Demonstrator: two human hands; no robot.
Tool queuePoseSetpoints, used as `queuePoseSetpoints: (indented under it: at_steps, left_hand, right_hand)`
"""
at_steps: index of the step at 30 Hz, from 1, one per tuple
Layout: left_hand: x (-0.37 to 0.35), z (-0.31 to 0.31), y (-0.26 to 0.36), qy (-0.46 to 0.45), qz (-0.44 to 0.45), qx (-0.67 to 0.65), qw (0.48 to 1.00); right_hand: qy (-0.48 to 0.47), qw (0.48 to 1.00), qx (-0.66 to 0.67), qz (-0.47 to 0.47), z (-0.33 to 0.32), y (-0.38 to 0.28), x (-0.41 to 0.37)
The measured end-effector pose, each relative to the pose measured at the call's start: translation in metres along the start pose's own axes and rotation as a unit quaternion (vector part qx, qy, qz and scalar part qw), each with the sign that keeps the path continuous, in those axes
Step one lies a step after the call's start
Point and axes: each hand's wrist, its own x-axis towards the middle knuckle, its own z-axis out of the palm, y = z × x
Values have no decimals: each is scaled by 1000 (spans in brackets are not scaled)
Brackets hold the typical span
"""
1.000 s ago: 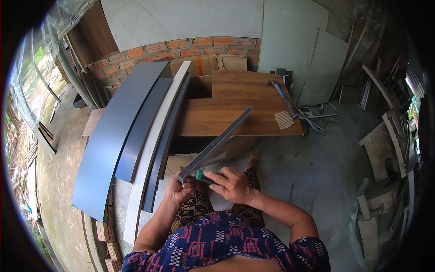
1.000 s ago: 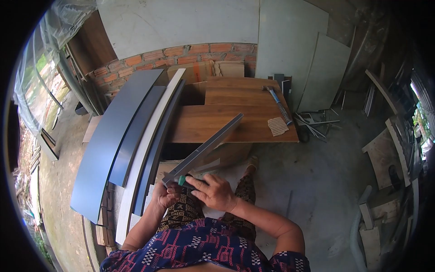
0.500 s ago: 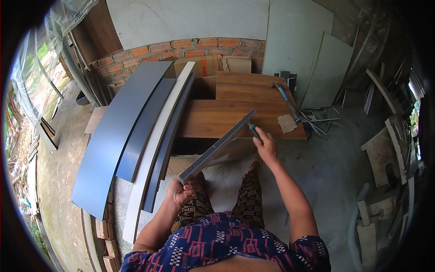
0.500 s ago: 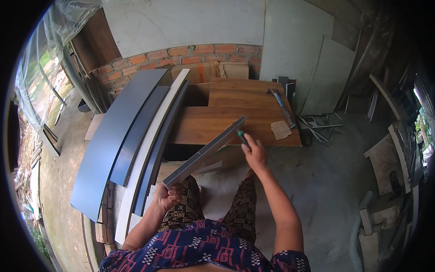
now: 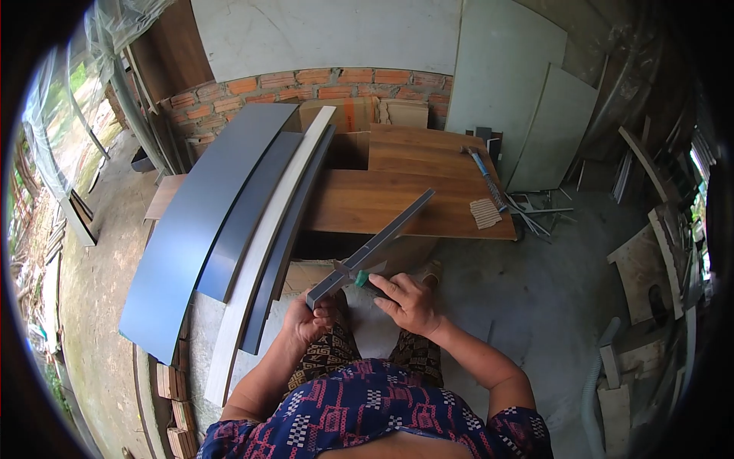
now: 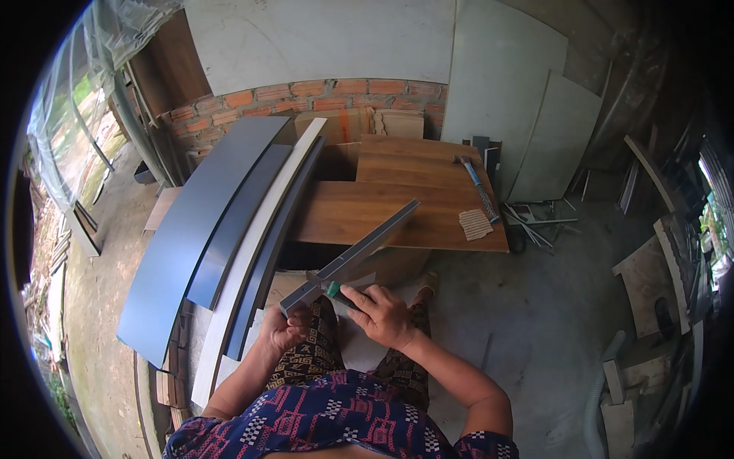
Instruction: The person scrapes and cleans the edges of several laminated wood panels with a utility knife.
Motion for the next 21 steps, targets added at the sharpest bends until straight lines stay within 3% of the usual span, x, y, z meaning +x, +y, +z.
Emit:
queuePoseSetpoints:
  at_steps: [8, 11, 17, 20, 21]
  left_hand:
    - [1, 2, -1, -13, -22, -18, 1000]
    - [1, -1, -2, -14, 10, -1, 1000]
    - [1, -3, -1, 3, 22, 4, 1000]
    - [-9, 15, -8, 91, 121, 59, 987]
    - [-10, 16, -8, 105, 141, 65, 982]
  right_hand:
    - [57, 994, -45, 78, -3, 67, -6]
    - [95, 986, -78, 112, -2, 110, -6]
    - [83, 942, -159, 283, -14, 172, 3]
    - [194, 932, 64, 300, -1, 220, -13]
    - [168, 914, 109, 353, -8, 208, -10]
